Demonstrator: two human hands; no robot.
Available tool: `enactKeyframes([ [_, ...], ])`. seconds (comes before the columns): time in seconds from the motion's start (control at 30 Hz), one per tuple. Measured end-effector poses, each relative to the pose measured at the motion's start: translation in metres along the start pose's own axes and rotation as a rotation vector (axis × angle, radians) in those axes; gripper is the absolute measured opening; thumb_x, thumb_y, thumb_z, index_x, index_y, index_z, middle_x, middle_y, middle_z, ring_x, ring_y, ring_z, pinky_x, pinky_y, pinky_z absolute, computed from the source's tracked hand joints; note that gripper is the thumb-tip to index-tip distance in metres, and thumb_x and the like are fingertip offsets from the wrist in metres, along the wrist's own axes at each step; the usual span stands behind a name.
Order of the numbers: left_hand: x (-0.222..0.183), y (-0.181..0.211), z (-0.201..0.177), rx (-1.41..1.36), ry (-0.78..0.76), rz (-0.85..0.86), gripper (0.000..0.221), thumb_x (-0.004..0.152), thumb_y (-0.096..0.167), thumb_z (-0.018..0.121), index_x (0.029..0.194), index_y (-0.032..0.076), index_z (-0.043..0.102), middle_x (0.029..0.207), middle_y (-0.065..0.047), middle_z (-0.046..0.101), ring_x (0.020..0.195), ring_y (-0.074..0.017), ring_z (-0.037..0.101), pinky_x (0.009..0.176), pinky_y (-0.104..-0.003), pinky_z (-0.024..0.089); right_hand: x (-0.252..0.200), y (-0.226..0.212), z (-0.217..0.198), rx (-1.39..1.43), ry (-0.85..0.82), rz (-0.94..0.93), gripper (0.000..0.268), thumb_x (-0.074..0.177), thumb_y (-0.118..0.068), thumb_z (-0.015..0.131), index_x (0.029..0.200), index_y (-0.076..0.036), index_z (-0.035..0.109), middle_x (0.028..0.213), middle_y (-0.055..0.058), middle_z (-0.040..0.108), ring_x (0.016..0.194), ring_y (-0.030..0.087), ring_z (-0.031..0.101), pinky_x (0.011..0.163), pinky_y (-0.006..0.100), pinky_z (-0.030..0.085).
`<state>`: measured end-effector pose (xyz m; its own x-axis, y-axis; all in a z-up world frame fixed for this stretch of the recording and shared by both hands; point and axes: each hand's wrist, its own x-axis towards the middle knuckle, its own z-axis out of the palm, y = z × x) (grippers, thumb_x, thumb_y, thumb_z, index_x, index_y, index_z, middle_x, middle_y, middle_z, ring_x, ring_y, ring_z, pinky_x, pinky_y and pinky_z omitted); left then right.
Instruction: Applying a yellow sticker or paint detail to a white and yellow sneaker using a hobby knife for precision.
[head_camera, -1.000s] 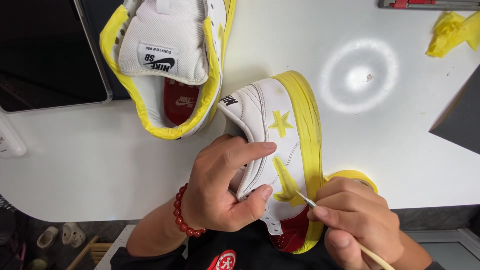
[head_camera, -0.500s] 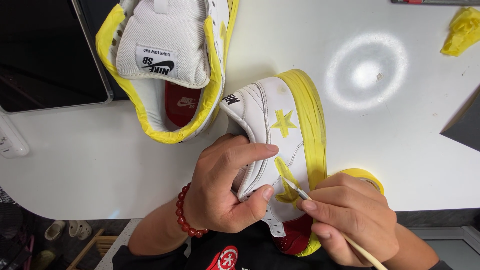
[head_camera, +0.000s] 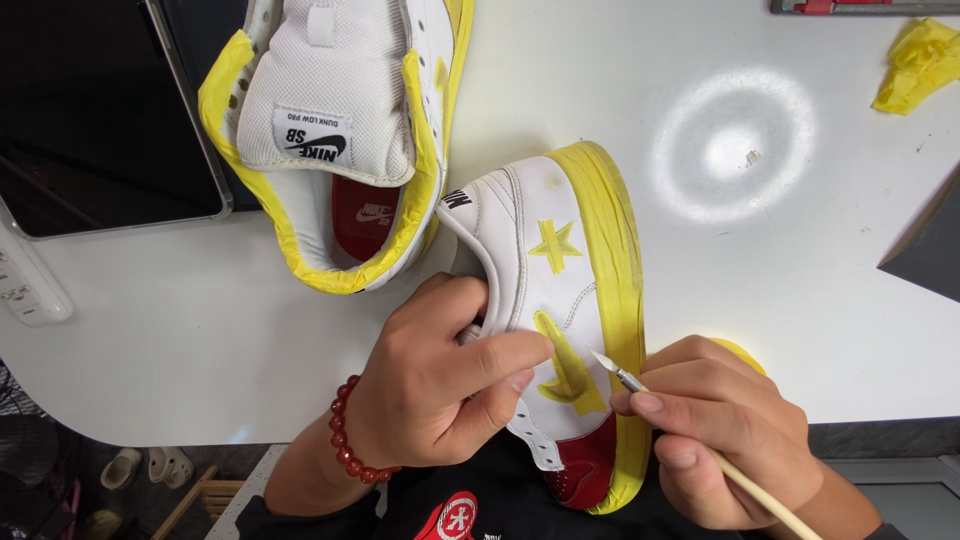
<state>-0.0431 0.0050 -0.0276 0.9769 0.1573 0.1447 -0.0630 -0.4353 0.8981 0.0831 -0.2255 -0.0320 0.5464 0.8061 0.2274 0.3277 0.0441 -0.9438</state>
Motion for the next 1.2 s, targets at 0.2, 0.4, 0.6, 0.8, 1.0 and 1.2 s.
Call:
enactKeyframes([
  [0.2, 0.002, 0.000, -0.007, 0.085, -0.034, 0.027, 0.030, 0.086, 0.004, 0.072, 0.114, 0.015, 0.073, 0.087, -0.007, 0.046, 0.076, -0.0233, 0.051, 0.067, -0.035, 0.044, -0.007, 0.000, -0.008, -0.071, 0.003, 0.083, 0.019, 0.102, -0.014, 0.056, 0.117, -0.005, 0.063, 0.099, 0.010, 0.073, 0.087, 0.022, 0.074, 0.072, 0.031, 0.060],
  [0.4, -0.004, 0.000, -0.005, -0.003, -0.054, -0.106, 0.038, 0.091, 0.004, 0.071, 0.127, 0.009, 0.063, 0.095, -0.011, 0.059, 0.080, -0.0243, 0.061, 0.073, -0.035, 0.050, 0.017, -0.003, -0.002, -0.267, -0.026, -0.009, 0.030, 0.080, -0.003, 0.079, 0.105, -0.002, 0.063, 0.097, 0.016, 0.072, 0.093, 0.031, 0.072, 0.079, 0.037, 0.060],
  [0.6, 0.002, 0.003, 0.006, -0.049, 0.003, -0.182, 0.072, 0.084, 0.013, 0.079, 0.148, 0.002, 0.046, 0.115, -0.017, 0.069, 0.100, -0.0276, 0.073, 0.089, -0.035, 0.059, 0.012, -0.006, 0.000, -0.243, -0.043, -0.017, 0.036, 0.076, -0.006, 0.084, 0.103, -0.001, 0.062, 0.097, 0.017, 0.073, 0.097, 0.032, 0.073, 0.085, 0.041, 0.060],
  [0.8, -0.003, 0.000, 0.008, -0.076, 0.024, -0.163, 0.072, 0.085, 0.011, 0.083, 0.148, 0.005, 0.048, 0.120, -0.015, 0.070, 0.101, -0.0248, 0.075, 0.091, -0.032, 0.060, 0.006, -0.011, -0.001, -0.295, -0.075, -0.097, 0.039, 0.077, -0.004, 0.087, 0.107, -0.001, 0.061, 0.095, 0.016, 0.073, 0.100, 0.035, 0.073, 0.082, 0.043, 0.059],
  [1.0, -0.007, -0.001, 0.012, -0.138, 0.048, -0.154, 0.065, 0.086, 0.011, 0.084, 0.143, 0.006, 0.052, 0.114, -0.013, 0.071, 0.095, -0.0206, 0.076, 0.084, -0.028, 0.061, -0.029, -0.020, -0.013, -0.013, -0.001, 0.087, 0.023, 0.093, -0.008, 0.055, 0.114, -0.003, 0.063, 0.093, 0.015, 0.072, 0.090, 0.028, 0.074, 0.081, 0.044, 0.061],
  [1.2, -0.009, -0.002, 0.014, -0.164, 0.046, -0.145, 0.064, 0.087, 0.011, 0.083, 0.143, 0.005, 0.051, 0.111, -0.013, 0.071, 0.094, -0.0175, 0.075, 0.083, -0.027, 0.062, -0.052, -0.008, -0.016, 0.404, 0.118, 0.356, 0.010, 0.092, -0.001, 0.058, 0.102, -0.001, 0.057, 0.083, 0.019, 0.069, 0.071, 0.021, 0.066, 0.072, 0.038, 0.056],
])
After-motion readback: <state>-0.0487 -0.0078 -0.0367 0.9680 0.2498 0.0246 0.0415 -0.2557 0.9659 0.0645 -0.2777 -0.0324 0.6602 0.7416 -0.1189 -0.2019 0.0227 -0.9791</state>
